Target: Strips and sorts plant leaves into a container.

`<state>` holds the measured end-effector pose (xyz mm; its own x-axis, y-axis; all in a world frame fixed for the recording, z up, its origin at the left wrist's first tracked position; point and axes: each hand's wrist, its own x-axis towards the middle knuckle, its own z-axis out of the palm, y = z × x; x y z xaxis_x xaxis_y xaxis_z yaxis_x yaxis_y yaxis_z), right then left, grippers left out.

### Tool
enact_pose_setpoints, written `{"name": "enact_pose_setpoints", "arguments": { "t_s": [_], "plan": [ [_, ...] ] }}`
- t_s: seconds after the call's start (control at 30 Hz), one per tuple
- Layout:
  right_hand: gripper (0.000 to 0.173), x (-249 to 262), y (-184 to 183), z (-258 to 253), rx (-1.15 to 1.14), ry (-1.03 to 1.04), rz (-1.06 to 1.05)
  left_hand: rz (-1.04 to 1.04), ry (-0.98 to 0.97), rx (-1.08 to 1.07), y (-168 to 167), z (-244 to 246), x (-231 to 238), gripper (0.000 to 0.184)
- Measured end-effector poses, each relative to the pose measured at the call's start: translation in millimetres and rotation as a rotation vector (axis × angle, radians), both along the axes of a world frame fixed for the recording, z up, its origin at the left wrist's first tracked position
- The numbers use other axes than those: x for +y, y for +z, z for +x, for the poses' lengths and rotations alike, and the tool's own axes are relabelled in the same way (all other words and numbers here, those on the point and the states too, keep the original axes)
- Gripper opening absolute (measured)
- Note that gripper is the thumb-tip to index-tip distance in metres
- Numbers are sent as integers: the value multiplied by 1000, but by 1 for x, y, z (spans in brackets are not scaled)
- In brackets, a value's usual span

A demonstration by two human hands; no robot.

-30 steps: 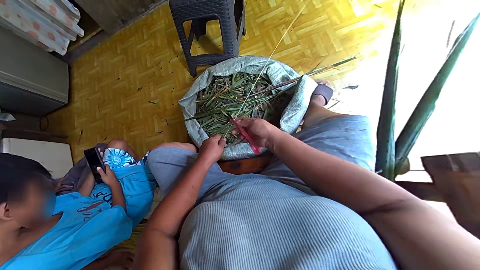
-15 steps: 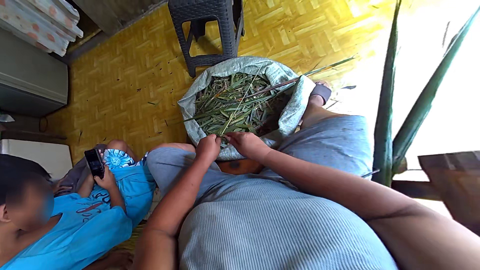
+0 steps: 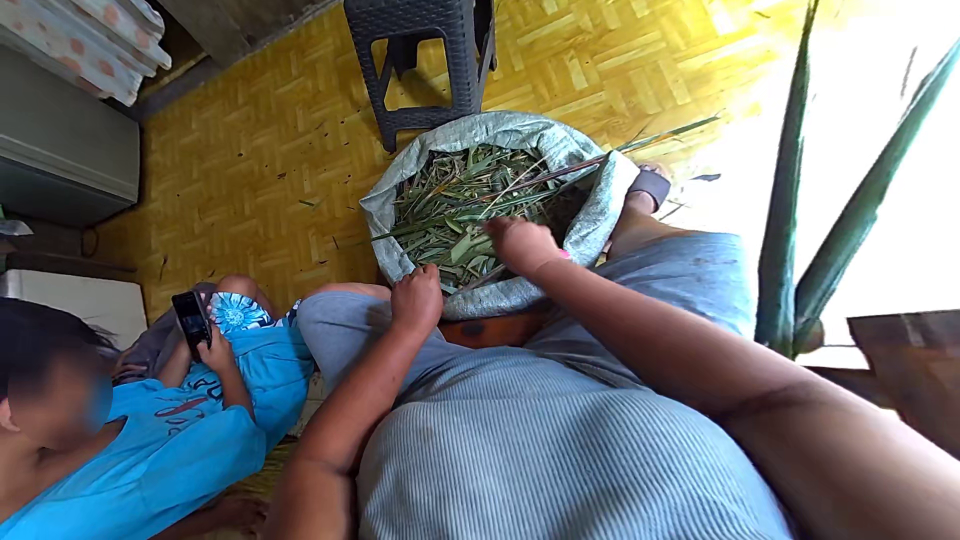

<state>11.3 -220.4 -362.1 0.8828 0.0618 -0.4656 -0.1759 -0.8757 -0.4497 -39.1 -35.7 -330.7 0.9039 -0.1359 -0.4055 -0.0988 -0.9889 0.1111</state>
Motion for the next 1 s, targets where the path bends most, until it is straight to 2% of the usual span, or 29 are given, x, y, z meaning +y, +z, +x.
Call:
{"name": "enact_pose_setpoints", "arguments": {
  "t_s": [0.1,0.2,0.37,0.47,0.57,0.63,0.77,0.83,1.0],
  "plan": [
    [49,-26,-8,13,-9,-195,92,-104,97,41,0,2,10,37],
    [46,-22,-5,4,-10,-238,352,-266,219,121,-1,7,16,40],
    [39,12,3,-22,304,-463,939,-504,299,220,-12,13,16,42],
    [38,14,5,-21,438,-574,1104,-588,312,253,-16,12,15,41],
    [35,13,7,-19,424,-550,1104,-548,252,298,-14,9,13,40],
    [36,12,11,-20,364,-419,1067,-518,236,312,-11,7,11,36],
    [38,10,7,-27,68,-190,1038,-712,467,355,-18,9,8,32],
    [38,6,-3,-31,-50,-170,937,-800,562,335,-18,11,5,29],
    [31,6,-16,-51,63,-116,797,-944,627,261,-8,14,-7,28]
  ]
}}
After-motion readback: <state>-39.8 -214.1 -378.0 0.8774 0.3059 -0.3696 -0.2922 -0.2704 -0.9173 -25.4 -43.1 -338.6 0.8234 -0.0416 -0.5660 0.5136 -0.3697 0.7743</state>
